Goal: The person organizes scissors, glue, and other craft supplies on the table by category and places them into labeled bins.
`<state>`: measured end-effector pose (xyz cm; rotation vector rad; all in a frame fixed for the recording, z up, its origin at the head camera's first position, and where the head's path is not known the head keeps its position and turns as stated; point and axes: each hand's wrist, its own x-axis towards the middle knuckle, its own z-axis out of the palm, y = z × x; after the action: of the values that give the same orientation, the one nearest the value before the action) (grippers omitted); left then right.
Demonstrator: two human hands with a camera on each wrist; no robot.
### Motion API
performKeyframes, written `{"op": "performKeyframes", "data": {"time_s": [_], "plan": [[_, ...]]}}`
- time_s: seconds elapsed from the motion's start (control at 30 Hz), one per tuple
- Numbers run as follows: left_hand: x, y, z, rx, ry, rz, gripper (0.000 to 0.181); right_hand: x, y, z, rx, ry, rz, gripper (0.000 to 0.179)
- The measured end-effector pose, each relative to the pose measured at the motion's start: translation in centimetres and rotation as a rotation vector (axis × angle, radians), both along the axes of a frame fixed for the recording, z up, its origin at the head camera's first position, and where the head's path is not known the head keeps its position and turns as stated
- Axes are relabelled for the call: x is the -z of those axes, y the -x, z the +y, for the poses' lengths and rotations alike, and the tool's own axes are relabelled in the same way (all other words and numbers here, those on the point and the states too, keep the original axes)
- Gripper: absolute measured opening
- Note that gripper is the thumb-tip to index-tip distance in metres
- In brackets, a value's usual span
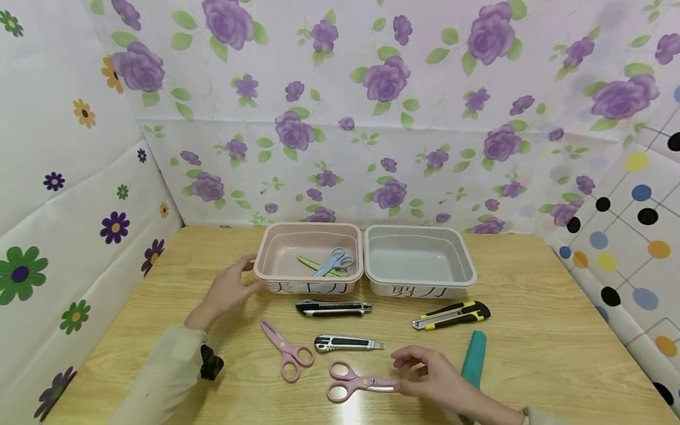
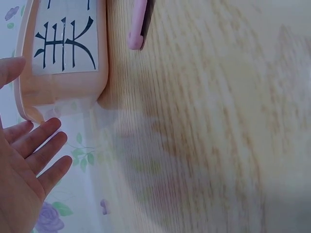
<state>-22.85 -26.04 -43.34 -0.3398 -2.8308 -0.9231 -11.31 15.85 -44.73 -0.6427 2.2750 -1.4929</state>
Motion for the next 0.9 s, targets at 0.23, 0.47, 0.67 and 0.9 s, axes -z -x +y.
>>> {"op": "performKeyframes", "data": {"time_s": [0.23, 0.47, 0.67, 0.9], "plan": [[-0.2, 0.0, 0.1, -0.006, -0.003, 0.001, 0.072, 0.8, -0.1, -0.3, -0.04, -0.045, -0.02, 0.043], [-0.5, -0.1, 0.2, -0.012, -0.003, -0.016, 0.073, 1.8, 0.2, -0.8, -0.038, -0.051, -0.035, 0.038], [-0.6, -0.1, 0.2, -0.01, -0.008, -0.022, 0.072, 2.2, 0.6, -1.0, -0.035, -0.125, -0.008, 0.033], [-0.4, -0.1, 0.2, -0.006, -0.003, -0.022, 0.072, 2.4, 0.9, -1.3, -0.052, -0.221, 0.083, 0.029]]}}
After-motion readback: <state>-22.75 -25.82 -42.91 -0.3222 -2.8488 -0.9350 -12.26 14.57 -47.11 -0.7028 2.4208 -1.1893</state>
